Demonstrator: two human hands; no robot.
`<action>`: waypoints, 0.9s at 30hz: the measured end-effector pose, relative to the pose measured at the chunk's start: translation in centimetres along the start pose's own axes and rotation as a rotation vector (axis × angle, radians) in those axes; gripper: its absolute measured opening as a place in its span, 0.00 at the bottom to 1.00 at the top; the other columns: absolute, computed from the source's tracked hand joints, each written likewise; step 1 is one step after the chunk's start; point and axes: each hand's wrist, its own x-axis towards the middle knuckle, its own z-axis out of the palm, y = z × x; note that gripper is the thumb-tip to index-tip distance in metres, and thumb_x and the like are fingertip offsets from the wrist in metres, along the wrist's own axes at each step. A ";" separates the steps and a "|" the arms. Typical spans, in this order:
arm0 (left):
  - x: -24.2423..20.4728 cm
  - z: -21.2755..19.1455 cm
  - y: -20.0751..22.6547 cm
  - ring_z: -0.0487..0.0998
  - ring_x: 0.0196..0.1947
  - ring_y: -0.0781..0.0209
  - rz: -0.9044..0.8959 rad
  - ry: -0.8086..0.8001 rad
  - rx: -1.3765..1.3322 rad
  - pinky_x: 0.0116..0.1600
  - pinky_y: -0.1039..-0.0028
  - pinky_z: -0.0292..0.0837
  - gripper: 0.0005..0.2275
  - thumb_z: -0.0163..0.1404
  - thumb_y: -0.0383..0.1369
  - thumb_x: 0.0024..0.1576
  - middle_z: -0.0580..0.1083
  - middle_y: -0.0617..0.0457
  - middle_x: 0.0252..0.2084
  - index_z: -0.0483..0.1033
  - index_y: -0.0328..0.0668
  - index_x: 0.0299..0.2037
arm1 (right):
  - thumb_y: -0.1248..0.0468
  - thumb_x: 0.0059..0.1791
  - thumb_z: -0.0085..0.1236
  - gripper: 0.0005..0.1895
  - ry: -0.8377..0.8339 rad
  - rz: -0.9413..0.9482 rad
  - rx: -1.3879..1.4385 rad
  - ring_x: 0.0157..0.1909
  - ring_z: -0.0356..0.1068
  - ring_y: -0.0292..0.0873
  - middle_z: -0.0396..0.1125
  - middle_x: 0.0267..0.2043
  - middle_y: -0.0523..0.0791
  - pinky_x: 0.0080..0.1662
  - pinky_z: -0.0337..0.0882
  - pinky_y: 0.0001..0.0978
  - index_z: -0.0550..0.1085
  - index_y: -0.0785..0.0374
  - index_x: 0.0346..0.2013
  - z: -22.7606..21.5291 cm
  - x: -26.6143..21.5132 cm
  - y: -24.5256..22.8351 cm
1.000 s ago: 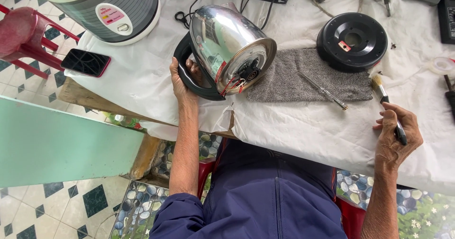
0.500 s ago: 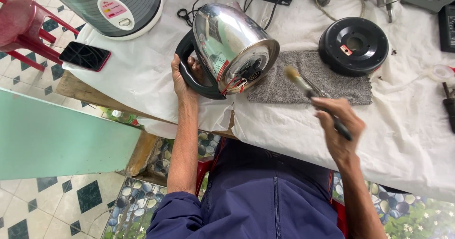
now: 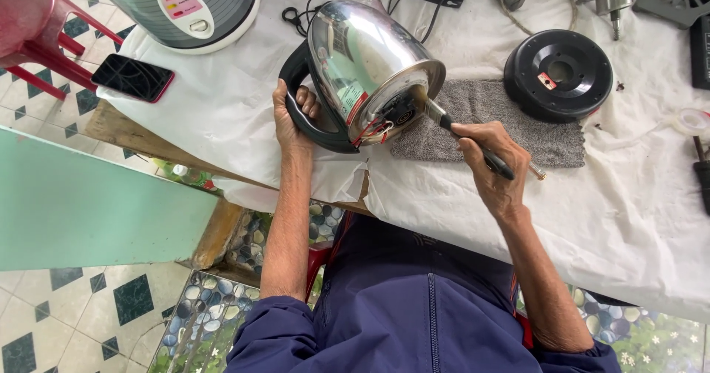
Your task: Cleaning the interior and base components of an electric kettle using a brush and reassembling the unit.
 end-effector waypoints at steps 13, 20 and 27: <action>1.1 -1.2 -0.4 0.61 0.16 0.70 -0.025 -0.026 0.017 0.21 0.82 0.61 0.19 0.49 0.48 0.61 0.57 0.62 0.18 0.62 0.48 0.23 | 0.68 0.54 0.53 0.10 0.023 0.170 0.279 0.35 0.75 0.45 0.74 0.33 0.55 0.41 0.78 0.38 0.80 0.71 0.40 2.6 0.9 -4.2; 1.0 -0.8 -0.4 0.60 0.15 0.70 -0.017 -0.042 0.059 0.22 0.82 0.60 0.20 0.48 0.50 0.61 0.57 0.60 0.17 0.62 0.48 0.22 | 0.66 0.54 0.52 0.11 -0.005 0.187 0.284 0.36 0.73 0.41 0.74 0.32 0.54 0.43 0.75 0.34 0.80 0.70 0.42 2.4 1.5 -5.9; 1.1 -1.3 -0.6 0.62 0.15 0.69 -0.027 -0.046 0.069 0.22 0.82 0.61 0.21 0.48 0.52 0.60 0.58 0.58 0.15 0.62 0.48 0.22 | 0.68 0.59 0.52 0.10 0.033 -0.114 0.061 0.40 0.74 0.47 0.74 0.40 0.57 0.45 0.73 0.37 0.78 0.72 0.48 1.5 2.6 -2.5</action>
